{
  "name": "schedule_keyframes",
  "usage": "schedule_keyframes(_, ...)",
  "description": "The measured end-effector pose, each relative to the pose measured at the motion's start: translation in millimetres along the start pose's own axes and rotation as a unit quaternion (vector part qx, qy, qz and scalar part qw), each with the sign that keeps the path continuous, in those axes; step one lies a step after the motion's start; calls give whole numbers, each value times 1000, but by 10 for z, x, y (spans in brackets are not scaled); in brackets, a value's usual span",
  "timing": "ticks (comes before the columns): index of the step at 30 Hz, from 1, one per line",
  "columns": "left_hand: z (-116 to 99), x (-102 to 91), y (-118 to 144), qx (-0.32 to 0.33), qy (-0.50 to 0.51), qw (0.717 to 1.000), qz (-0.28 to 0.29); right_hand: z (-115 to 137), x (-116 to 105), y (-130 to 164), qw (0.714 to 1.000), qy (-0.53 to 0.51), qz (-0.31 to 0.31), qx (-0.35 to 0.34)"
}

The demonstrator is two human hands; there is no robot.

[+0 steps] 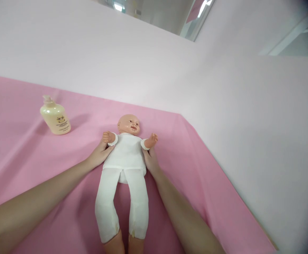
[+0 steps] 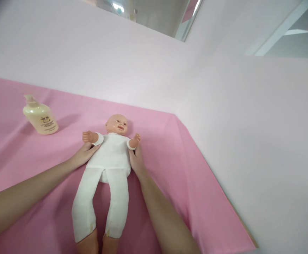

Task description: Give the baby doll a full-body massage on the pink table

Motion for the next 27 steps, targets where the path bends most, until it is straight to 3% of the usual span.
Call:
schedule_keyframes(3,32,31,12,-20,8,1000,16,-7,4,4,1000,-25,0,5)
schedule_keyframes(13,69,-27,66,-65,41,997,-17,3,5,14,999,-33,1,12)
schedule_keyframes(16,34,-10,49,-49,24,998,-9,-8,-1,4,1000,-29,-2,6)
schedule_keyframes(22,-147,45,54,41,-20,999,30,98,3,-6,998,-7,5,-60)
schedule_keyframes(27,-225,34,72,30,-14,999,34,113,-3,-3,998,-3,7,-58)
Point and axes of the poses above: each hand's wrist, its own y-axis away from the middle knuckle, its own x-axis out of the palm, z = x × y, the point moved 9 cm from there along -y, towards the middle knuckle, and after that the axes turned 3 degrees about z, right-handed, at the moved point
